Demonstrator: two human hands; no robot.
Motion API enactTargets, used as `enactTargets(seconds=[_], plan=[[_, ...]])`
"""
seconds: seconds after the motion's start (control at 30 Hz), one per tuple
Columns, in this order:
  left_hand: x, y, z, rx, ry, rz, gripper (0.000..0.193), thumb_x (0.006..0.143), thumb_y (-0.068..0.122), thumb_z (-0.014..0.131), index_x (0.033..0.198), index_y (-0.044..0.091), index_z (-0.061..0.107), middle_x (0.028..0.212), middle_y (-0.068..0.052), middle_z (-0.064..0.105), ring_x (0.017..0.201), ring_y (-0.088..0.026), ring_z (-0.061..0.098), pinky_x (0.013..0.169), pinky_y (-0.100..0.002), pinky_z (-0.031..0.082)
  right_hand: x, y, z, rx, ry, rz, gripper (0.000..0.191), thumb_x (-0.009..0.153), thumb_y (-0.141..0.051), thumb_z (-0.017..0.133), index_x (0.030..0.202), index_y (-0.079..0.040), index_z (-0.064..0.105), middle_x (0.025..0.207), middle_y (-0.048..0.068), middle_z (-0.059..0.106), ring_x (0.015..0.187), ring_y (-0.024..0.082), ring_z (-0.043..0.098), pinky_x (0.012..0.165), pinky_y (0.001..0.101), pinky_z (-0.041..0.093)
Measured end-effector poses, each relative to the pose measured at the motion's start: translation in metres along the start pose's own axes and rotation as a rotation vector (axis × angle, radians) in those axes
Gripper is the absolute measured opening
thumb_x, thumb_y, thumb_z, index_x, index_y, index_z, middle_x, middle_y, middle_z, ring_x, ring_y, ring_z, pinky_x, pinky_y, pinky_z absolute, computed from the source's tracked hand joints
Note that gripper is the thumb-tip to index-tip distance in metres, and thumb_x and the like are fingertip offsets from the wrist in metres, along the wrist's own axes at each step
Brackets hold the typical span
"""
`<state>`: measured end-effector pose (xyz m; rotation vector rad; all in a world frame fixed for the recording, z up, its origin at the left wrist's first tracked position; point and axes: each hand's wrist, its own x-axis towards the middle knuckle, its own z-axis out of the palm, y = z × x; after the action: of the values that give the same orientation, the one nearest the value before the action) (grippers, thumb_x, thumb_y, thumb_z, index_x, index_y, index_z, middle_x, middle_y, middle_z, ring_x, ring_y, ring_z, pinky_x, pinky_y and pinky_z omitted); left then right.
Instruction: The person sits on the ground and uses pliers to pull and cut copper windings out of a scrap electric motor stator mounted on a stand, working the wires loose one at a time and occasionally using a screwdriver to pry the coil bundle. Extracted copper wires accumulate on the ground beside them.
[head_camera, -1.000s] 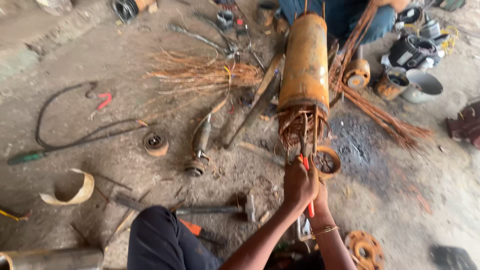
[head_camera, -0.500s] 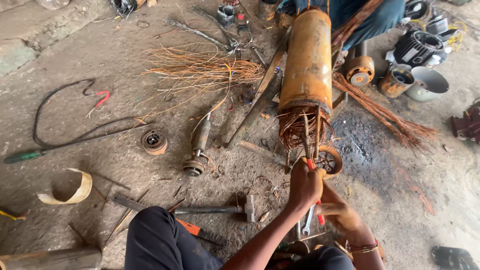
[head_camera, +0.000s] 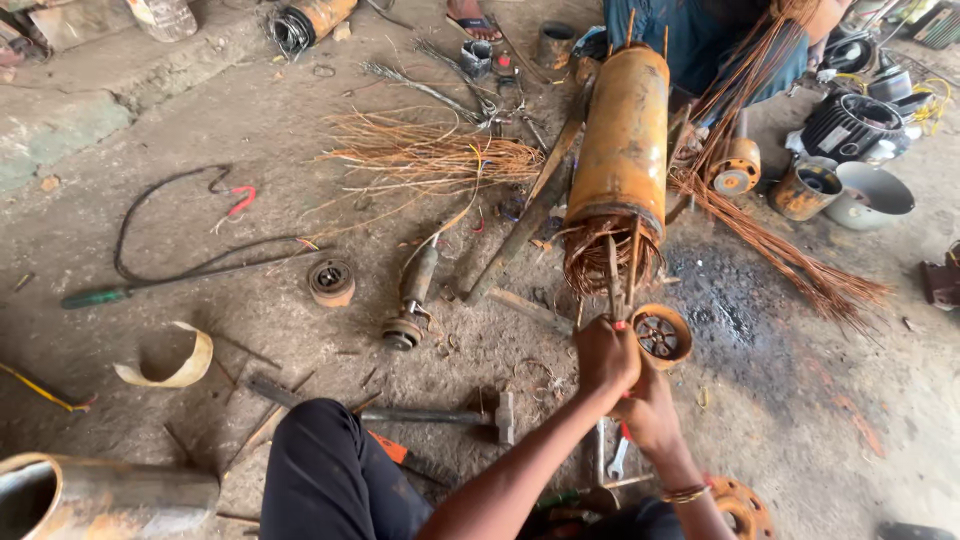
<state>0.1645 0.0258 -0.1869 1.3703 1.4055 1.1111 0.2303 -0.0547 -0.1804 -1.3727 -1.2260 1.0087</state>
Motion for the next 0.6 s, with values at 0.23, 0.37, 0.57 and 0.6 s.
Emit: enactTargets(seconds=[0.23, 0.37, 0.57, 0.6], plan=[[0.006, 0.01, -0.015, -0.274, -0.191, -0.141, 0.025, 0.075, 0.017, 0.065, 0.089, -0.004, 0.067, 0.09, -0.026, 0.073, 0.083, -0.039, 0.071, 0.077, -0.048, 0.056, 0.008, -0.01, -0.005, 0.009, 0.007, 0.098, 0.062, 0.057, -0.001, 0.063, 0.119, 0.007, 0.065, 0.103, 0.014, 0.072, 0.093, 0.025, 0.066, 0.084, 0.0353, 0.051], [0.015, 0.015, -0.022, -0.394, -0.384, -0.363, 0.025, 0.082, 0.02, 0.063, 0.089, -0.004, 0.066, 0.087, -0.026, 0.069, 0.076, -0.04, 0.068, 0.069, -0.052, 0.054, 0.017, -0.023, 0.001, -0.223, 0.067, 0.055, 0.043, 0.068, -0.003, 0.062, 0.108, 0.011, 0.065, 0.097, 0.015, 0.071, 0.091, 0.024, 0.063, 0.083, 0.0366, 0.053], [0.018, 0.021, -0.012, 0.059, -0.159, -0.12, 0.035, 0.09, 0.023, 0.052, 0.085, -0.007, 0.07, 0.076, -0.028, 0.068, 0.076, -0.042, 0.071, 0.071, -0.05, 0.057, -0.002, -0.019, -0.012, 0.181, -0.113, 0.212, 0.059, 0.076, -0.009, 0.067, 0.135, -0.006, 0.06, 0.103, 0.011, 0.067, 0.091, 0.02, 0.06, 0.079, 0.034, 0.046], [0.017, 0.021, -0.01, 0.02, -0.215, -0.163, 0.036, 0.089, 0.022, 0.05, 0.082, -0.008, 0.068, 0.076, -0.029, 0.069, 0.075, -0.043, 0.072, 0.069, -0.052, 0.058, -0.004, -0.01, -0.018, 0.389, -0.112, 0.229, 0.054, 0.082, -0.02, 0.064, 0.135, -0.005, 0.063, 0.107, 0.012, 0.069, 0.091, 0.022, 0.061, 0.078, 0.036, 0.047]])
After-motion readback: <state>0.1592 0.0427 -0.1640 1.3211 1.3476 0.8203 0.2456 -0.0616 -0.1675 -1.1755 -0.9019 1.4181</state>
